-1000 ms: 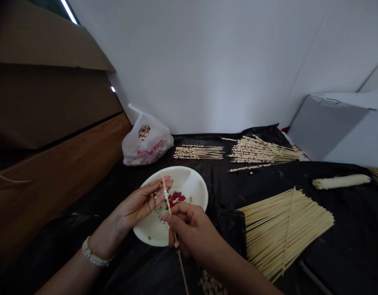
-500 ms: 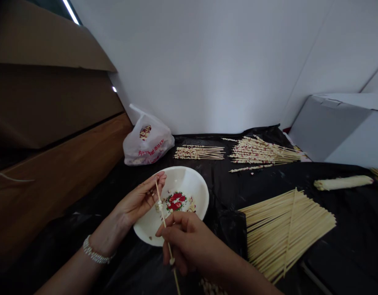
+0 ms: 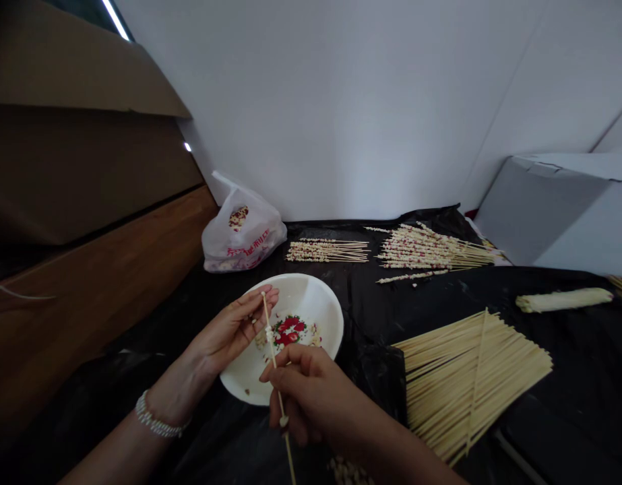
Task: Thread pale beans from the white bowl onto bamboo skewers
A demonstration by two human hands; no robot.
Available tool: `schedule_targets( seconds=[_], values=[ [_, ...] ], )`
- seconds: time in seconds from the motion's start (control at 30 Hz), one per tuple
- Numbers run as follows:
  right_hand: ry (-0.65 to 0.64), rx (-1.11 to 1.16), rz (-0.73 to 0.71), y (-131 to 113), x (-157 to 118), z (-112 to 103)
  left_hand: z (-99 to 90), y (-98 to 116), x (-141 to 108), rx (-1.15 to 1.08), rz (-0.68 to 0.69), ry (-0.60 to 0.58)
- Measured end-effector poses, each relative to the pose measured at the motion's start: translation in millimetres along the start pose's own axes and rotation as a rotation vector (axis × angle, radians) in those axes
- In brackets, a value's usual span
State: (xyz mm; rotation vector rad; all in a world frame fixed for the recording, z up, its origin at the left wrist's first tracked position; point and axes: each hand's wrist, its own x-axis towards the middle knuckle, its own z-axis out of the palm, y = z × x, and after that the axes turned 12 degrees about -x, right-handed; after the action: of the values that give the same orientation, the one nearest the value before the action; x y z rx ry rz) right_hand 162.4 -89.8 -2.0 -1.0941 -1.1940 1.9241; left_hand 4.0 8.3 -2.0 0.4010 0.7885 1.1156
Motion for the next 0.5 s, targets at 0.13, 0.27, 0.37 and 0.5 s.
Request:
schedule_targets(
  seconds=[0.13, 0.27, 0.37, 0.5],
  values=[
    [-0.005, 0.012, -0.012, 1.9, -0.2, -0.6, 1.2, -0.2, 0.0, 0.016, -0.004, 0.012],
    [-0.007, 0.014, -0.009, 0.7, -0.6, 0.5, 0.9, -0.3, -0.3, 0.011, 0.003, 0.000],
    [-0.001, 0.008, 0.000, -1.3, -1.3, 1.7, 0.0, -0.5, -0.3, -0.002, 0.000, -0.012],
    [0.000, -0.005, -0.001, -1.8, -2.0, 2.2, -0.9, -1.1, 0.8, -0.011, 0.003, -0.009]
  ],
)
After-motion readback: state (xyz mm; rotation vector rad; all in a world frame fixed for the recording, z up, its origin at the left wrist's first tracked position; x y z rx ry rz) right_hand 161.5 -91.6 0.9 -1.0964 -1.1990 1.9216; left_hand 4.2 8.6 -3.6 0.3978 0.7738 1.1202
